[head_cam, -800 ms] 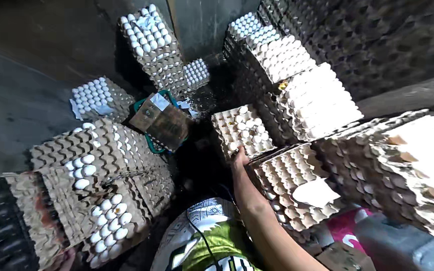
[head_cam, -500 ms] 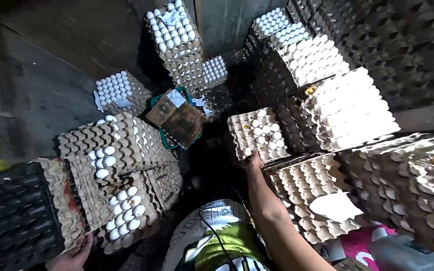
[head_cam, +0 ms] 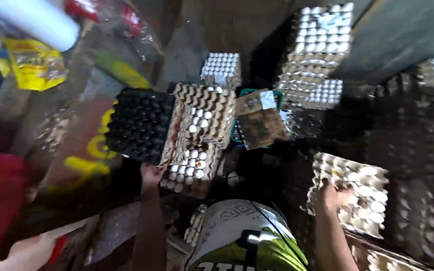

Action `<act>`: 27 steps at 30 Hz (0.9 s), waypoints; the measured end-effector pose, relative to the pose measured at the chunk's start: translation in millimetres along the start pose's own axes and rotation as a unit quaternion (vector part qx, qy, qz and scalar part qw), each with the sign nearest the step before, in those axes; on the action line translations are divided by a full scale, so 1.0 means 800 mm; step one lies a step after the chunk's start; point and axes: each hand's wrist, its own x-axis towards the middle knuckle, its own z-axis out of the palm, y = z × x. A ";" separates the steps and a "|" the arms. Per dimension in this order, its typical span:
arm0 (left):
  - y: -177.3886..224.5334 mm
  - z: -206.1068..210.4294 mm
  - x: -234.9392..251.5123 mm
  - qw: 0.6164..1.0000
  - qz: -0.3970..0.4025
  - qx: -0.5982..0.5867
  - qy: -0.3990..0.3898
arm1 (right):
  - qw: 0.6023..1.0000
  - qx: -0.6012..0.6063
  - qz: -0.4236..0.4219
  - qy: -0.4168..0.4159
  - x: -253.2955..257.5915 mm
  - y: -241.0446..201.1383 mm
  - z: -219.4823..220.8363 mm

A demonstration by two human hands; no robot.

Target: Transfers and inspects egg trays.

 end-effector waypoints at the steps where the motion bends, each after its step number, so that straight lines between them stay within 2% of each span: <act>1: 0.000 0.000 0.007 1.000 -0.007 -0.008 -0.001 | 0.996 -0.001 -0.036 -0.078 -0.022 -0.039 0.038; 2: 0.000 0.000 0.012 1.000 -0.011 -0.013 0.000 | 0.984 0.008 -0.058 -0.170 -0.047 -0.080 0.081; 4: -0.001 0.006 0.014 1.000 -0.004 -0.021 -0.013 | 0.934 0.018 -0.108 -0.339 -0.092 -0.150 0.175; 6: -0.004 0.013 0.002 0.998 0.047 -0.012 -0.047 | 0.874 0.019 -0.164 -0.456 -0.136 -0.215 0.270; 9: -0.004 0.019 -0.007 0.995 0.062 -0.043 -0.060 | 0.824 0.020 -0.219 -0.522 -0.186 -0.292 0.419; 11: -0.006 0.022 -0.015 0.995 0.077 -0.030 -0.051 | 0.812 -0.035 -0.193 -0.549 -0.213 -0.326 0.495; 13: -0.007 0.027 -0.026 0.993 0.116 0.019 -0.032 | 0.782 -0.085 -0.164 -0.595 -0.234 -0.347 0.547; 15: -0.008 0.036 -0.024 0.992 0.128 0.002 -0.014 | 0.748 -0.115 -0.143 -0.638 -0.255 -0.365 0.565; 16: -0.010 0.040 -0.019 0.991 0.130 -0.021 -0.010 | 0.739 -0.149 -0.106 -0.648 -0.270 -0.382 0.553; 17: -0.011 0.044 -0.016 0.991 0.128 -0.044 0.002 | 0.742 -0.199 -0.076 -0.636 -0.281 -0.396 0.545; 18: -0.011 0.047 -0.017 0.991 0.122 -0.056 0.012 | 0.739 -0.250 -0.081 -0.620 -0.283 -0.401 0.544; 19: -0.012 0.049 -0.021 0.992 0.110 -0.061 0.021 | 0.727 -0.269 -0.149 -0.614 -0.266 -0.383 0.556; 20: -0.012 0.052 -0.024 0.992 0.094 -0.083 0.032 | 0.698 -0.273 -0.215 -0.626 -0.248 -0.368 0.569; 21: -0.012 0.054 -0.029 0.990 0.079 -0.113 0.042 | 0.662 -0.274 -0.241 -0.655 -0.241 -0.365 0.576; 22: -0.010 0.056 -0.035 0.986 0.072 -0.145 0.043 | 0.645 -0.263 -0.238 -0.677 -0.244 -0.369 0.576; 24: -0.002 0.059 -0.046 0.979 0.052 -0.189 0.058 | 0.658 -0.227 -0.136 -0.705 -0.271 -0.387 0.578; 25: 0.000 0.057 -0.054 0.978 0.047 -0.195 0.058 | 0.649 -0.206 -0.098 -0.726 -0.276 -0.391 0.579; 27: 0.002 0.053 -0.070 0.973 0.057 -0.221 0.044 | 0.603 -0.143 -0.082 -0.780 -0.266 -0.384 0.569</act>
